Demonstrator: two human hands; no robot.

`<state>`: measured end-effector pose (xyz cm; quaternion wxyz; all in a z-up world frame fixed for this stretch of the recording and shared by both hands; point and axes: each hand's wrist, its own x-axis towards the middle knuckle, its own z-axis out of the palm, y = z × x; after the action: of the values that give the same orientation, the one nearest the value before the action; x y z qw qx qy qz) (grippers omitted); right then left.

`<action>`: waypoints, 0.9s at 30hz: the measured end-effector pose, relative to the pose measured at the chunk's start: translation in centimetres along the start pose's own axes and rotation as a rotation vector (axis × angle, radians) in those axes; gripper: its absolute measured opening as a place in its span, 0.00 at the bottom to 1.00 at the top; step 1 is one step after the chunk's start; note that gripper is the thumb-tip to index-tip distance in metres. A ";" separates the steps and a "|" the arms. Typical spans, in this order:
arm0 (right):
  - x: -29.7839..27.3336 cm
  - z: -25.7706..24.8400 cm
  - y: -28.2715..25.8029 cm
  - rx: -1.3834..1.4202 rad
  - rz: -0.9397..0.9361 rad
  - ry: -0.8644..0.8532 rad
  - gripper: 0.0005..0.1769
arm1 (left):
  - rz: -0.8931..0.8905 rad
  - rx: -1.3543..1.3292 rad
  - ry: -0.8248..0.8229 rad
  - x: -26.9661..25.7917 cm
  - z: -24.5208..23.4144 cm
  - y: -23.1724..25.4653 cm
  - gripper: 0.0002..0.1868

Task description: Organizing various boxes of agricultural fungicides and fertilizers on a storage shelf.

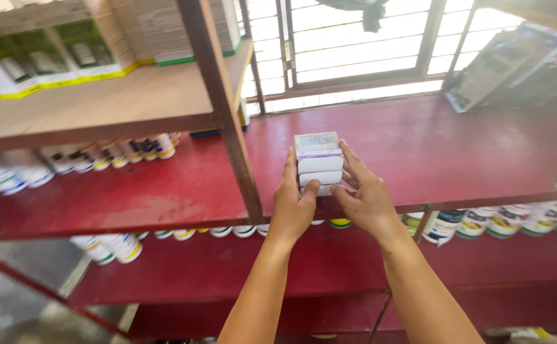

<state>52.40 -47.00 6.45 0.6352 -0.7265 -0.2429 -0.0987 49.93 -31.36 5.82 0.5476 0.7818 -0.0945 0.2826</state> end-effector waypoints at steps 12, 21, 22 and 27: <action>-5.9 -8.0 -3.9 0.040 -0.094 0.296 0.47 | 0.201 -0.233 -0.261 -0.6 7.7 6.4 0.42; -12.1 -19.2 -4.1 -0.114 -0.097 0.408 0.48 | 0.234 -0.399 -0.337 -4.9 19.0 11.5 0.43; -12.9 -20.6 -4.1 -0.118 -0.096 0.407 0.48 | 0.233 -0.403 -0.337 -5.6 20.3 12.3 0.43; -16.7 -27.7 -4.5 -0.133 -0.076 0.425 0.48 | 0.223 -0.442 -0.358 -8.6 27.4 15.6 0.44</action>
<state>40.47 -77.38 7.64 0.6185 -0.7201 -0.1237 -0.2891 44.94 -63.68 7.08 0.6448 0.6659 -0.3340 0.1713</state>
